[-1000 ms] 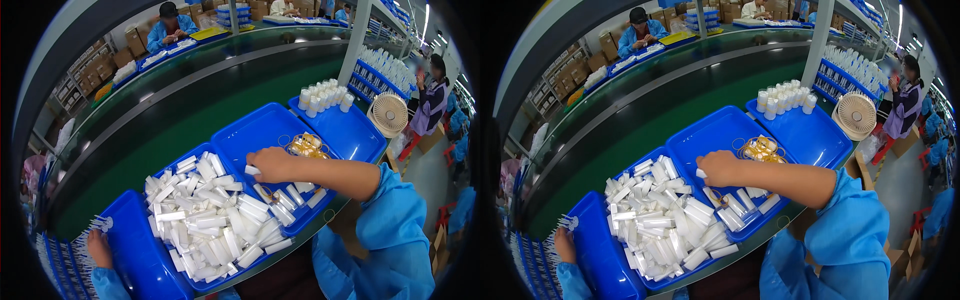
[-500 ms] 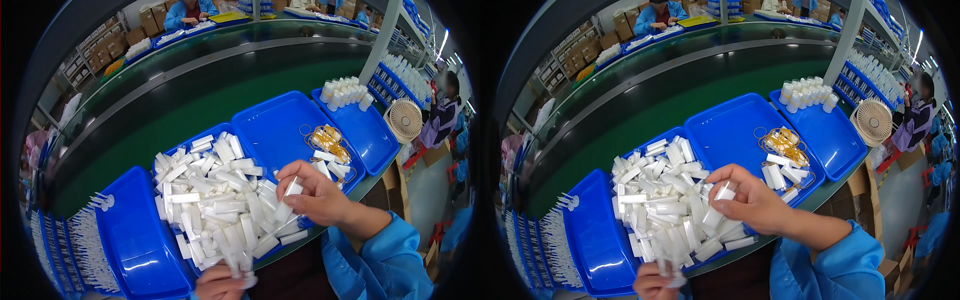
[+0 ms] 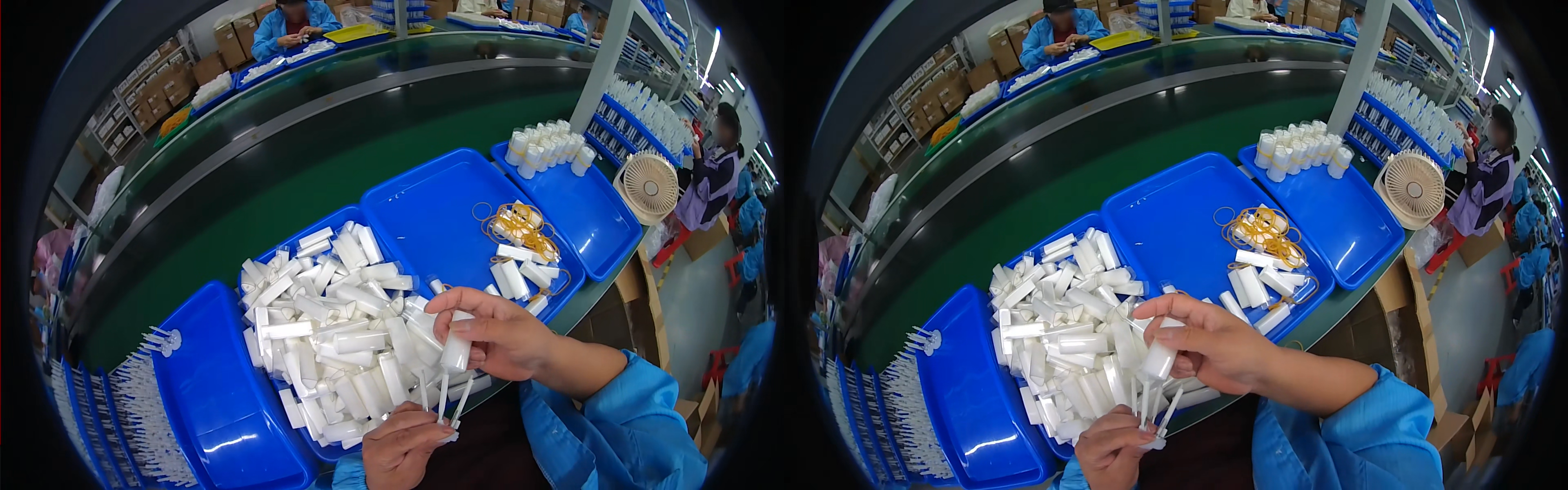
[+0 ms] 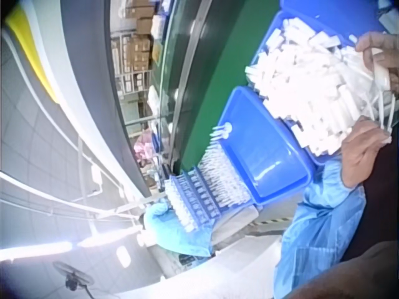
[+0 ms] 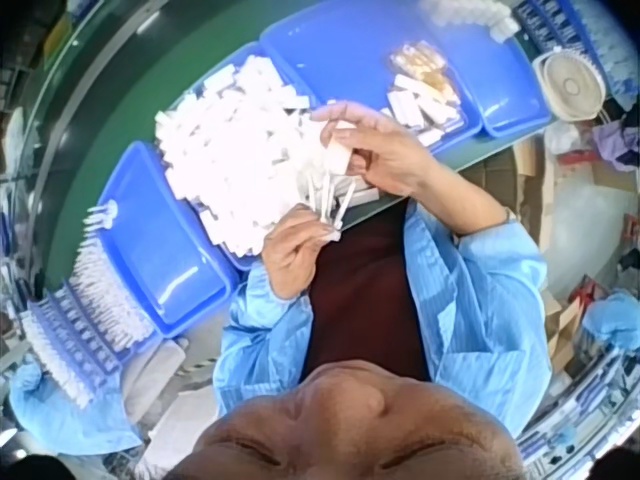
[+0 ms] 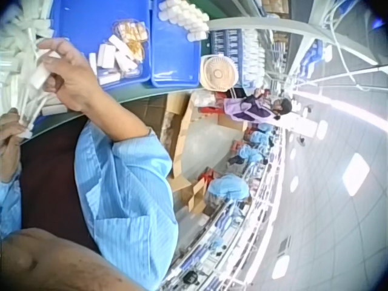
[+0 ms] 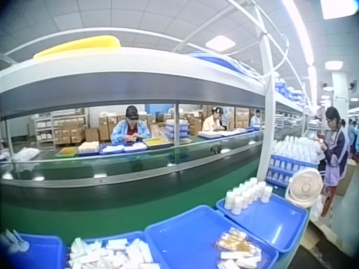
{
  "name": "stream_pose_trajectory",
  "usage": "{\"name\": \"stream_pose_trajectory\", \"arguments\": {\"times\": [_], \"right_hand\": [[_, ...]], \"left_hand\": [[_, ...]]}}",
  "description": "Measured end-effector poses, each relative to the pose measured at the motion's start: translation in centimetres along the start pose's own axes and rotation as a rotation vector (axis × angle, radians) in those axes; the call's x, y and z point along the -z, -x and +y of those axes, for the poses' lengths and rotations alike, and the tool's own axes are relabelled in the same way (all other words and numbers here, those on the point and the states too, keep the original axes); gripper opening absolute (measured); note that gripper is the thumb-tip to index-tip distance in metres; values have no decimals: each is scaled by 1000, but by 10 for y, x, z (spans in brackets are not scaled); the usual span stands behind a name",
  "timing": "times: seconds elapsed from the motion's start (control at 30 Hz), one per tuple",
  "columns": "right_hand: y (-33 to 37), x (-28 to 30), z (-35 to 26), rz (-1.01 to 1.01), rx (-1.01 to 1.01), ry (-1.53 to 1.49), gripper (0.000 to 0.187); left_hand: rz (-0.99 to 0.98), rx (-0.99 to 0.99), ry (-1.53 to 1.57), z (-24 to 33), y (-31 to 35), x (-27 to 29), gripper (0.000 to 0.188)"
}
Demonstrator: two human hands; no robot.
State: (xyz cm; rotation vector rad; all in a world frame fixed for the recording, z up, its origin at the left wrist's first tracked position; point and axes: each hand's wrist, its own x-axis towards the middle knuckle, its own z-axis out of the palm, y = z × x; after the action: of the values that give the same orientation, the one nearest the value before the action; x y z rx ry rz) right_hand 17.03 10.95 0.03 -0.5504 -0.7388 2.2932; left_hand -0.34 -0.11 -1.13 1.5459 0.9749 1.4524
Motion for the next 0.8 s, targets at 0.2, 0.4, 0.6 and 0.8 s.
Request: {"name": "stream_pose_trajectory", "arguments": {"times": [0.2,0.4,0.6,0.8], "right_hand": [[1,8,-4,-17,-1,101,22],[6,3,-9,19,77,618,13],[17,4,-22,-40,226,1176,16],[33,2,-21,-68,181,1118,20]], "left_hand": [[-41,32,17,-1,-1,-1,5],[-45,32,5,-3,-2,-1,5],[-154,14,-51,-7,-2,0,6],[-242,-24,-16,-6,1,0,13]]}}
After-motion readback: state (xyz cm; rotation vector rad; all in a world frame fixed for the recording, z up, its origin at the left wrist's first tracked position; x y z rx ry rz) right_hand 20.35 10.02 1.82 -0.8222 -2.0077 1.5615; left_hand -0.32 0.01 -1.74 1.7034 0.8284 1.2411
